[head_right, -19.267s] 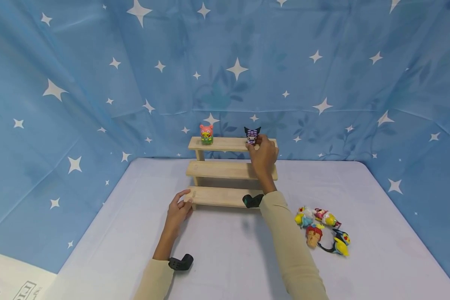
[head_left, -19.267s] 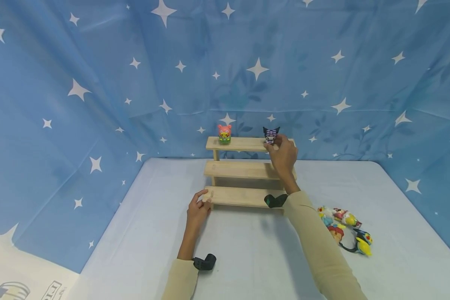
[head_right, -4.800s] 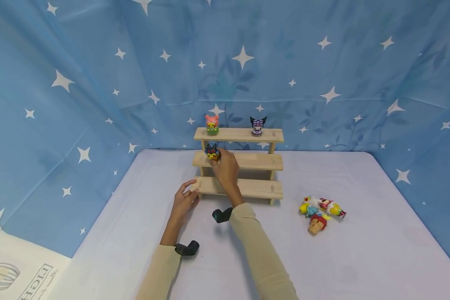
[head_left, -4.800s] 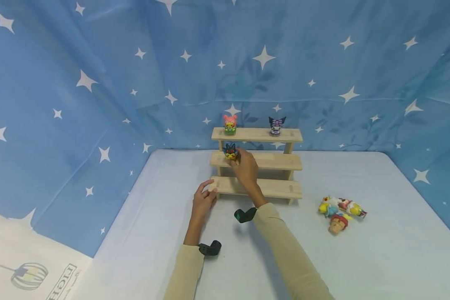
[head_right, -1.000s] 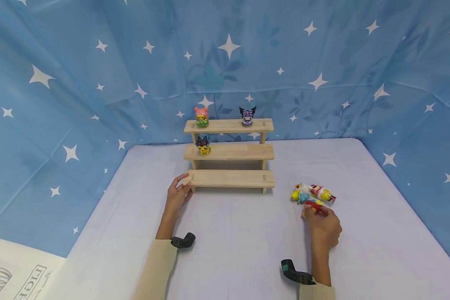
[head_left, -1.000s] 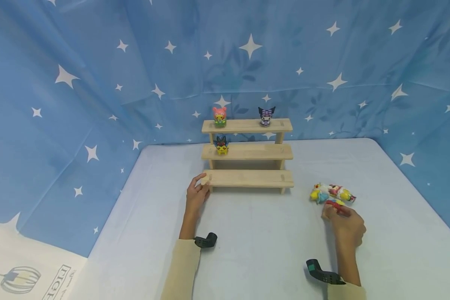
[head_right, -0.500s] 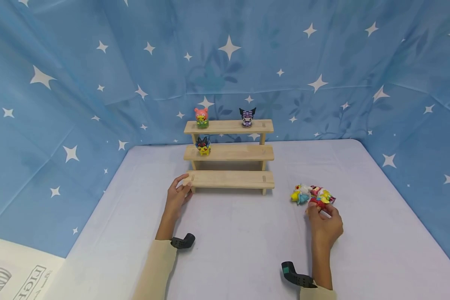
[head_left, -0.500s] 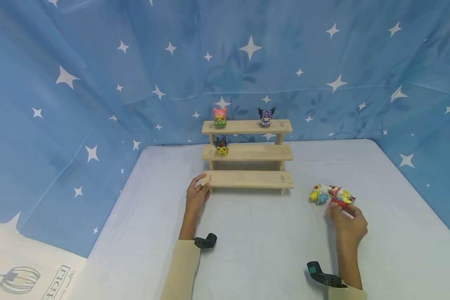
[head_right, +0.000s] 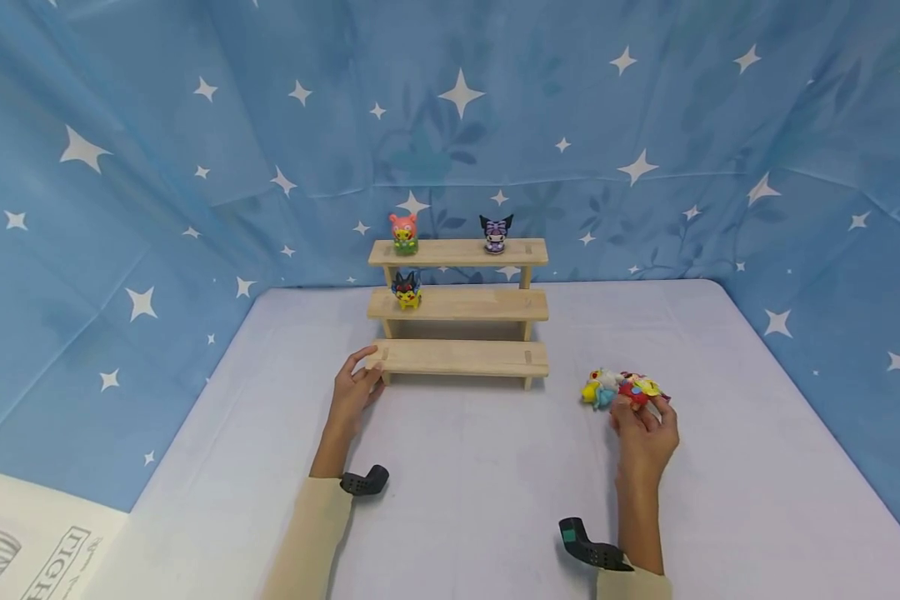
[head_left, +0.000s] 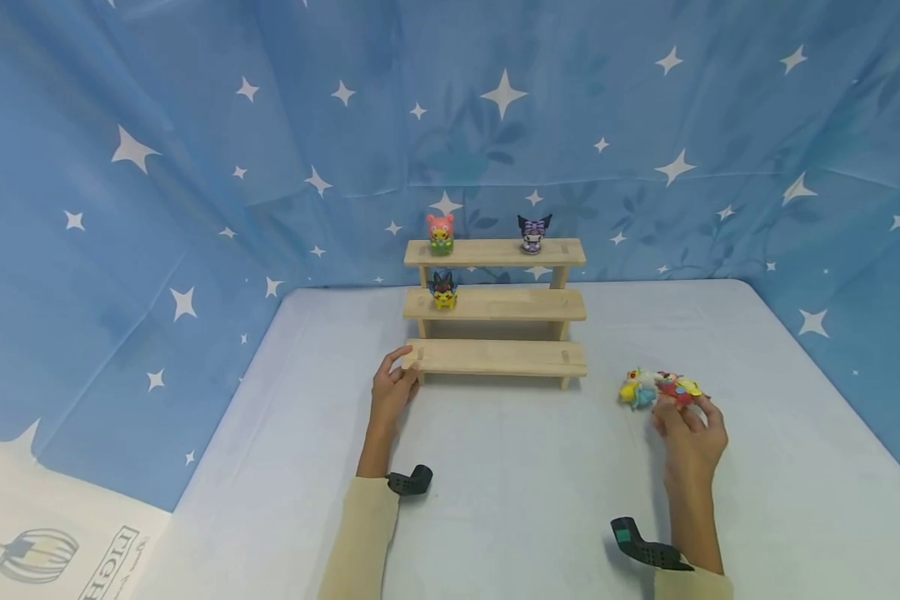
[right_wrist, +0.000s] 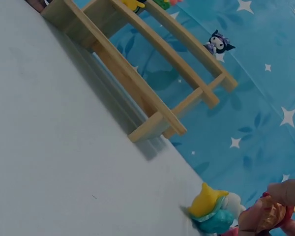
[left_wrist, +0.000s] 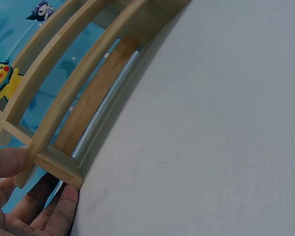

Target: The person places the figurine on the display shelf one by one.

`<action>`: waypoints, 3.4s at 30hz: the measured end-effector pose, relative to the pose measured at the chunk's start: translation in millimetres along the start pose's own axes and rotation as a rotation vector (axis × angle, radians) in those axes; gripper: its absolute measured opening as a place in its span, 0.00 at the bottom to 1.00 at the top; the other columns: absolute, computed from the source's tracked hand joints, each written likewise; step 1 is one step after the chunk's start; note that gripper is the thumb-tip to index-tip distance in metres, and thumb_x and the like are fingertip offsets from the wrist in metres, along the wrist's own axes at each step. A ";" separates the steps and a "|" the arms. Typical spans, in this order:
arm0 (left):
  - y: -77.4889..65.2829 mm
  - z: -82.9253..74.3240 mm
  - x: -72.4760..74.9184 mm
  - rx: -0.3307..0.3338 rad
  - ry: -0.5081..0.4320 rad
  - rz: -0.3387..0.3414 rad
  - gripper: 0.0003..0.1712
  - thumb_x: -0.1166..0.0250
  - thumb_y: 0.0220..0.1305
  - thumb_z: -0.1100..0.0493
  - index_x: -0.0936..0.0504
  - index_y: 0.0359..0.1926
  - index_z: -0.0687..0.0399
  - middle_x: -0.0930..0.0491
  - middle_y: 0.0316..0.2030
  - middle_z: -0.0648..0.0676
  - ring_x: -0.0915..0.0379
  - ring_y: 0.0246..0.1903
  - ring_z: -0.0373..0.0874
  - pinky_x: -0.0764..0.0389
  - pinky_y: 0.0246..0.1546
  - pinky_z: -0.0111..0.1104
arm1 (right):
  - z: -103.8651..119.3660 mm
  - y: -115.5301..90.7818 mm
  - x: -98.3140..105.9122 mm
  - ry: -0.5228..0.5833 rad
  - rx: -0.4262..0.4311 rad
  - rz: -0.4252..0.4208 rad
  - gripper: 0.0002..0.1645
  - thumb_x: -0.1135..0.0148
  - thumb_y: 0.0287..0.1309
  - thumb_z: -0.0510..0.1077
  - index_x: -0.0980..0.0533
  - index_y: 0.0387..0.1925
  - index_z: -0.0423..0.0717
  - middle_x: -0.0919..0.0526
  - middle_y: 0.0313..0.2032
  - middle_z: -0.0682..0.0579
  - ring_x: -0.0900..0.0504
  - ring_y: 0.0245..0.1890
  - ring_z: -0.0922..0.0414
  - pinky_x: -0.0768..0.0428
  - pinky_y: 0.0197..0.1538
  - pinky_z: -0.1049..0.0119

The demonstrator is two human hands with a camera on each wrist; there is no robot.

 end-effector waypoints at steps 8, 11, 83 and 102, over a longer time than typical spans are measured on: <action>0.1 0.2 0.0 0.000 0.000 0.002 0.21 0.38 0.68 0.60 0.25 0.61 0.45 0.18 0.31 0.54 0.26 0.32 0.42 0.22 0.36 0.27 | 7.3 2.7 -18.6 -0.028 0.103 0.023 0.36 0.31 0.57 0.40 0.37 0.64 0.46 0.22 0.37 0.62 0.22 0.30 0.71 0.22 0.30 0.81; 0.0 0.0 -0.1 0.002 0.001 0.002 0.21 0.37 0.68 0.60 0.25 0.61 0.45 0.18 0.32 0.55 0.26 0.33 0.42 0.21 0.37 0.28 | 7.5 2.4 -26.5 -0.041 0.123 0.038 0.34 0.31 0.56 0.39 0.37 0.61 0.45 0.22 0.35 0.63 0.22 0.29 0.71 0.22 0.29 0.81; -19.8 -21.7 0.9 0.018 0.019 0.063 0.26 0.40 0.68 0.63 0.30 0.66 0.56 0.17 0.41 0.65 0.24 0.36 0.45 0.20 0.45 0.39 | 46.9 5.8 -195.9 -0.421 0.745 0.404 0.32 0.27 0.51 0.36 0.28 0.58 0.35 0.17 0.49 0.32 0.17 0.51 0.43 0.19 0.51 0.60; -9.2 -5.8 1.8 -0.011 0.016 0.045 0.24 0.39 0.68 0.61 0.28 0.64 0.50 0.18 0.37 0.64 0.25 0.34 0.44 0.20 0.42 0.35 | 46.8 9.2 -203.6 -0.453 0.845 0.400 0.32 0.27 0.52 0.38 0.27 0.58 0.34 0.17 0.47 0.32 0.16 0.49 0.43 0.18 0.48 0.56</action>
Point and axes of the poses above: each hand's wrist, its own y-axis towards the middle knuckle, its own x-axis out of the back of the hand, z = x × y, the point moved 4 cm from there along y, towards the middle knuckle
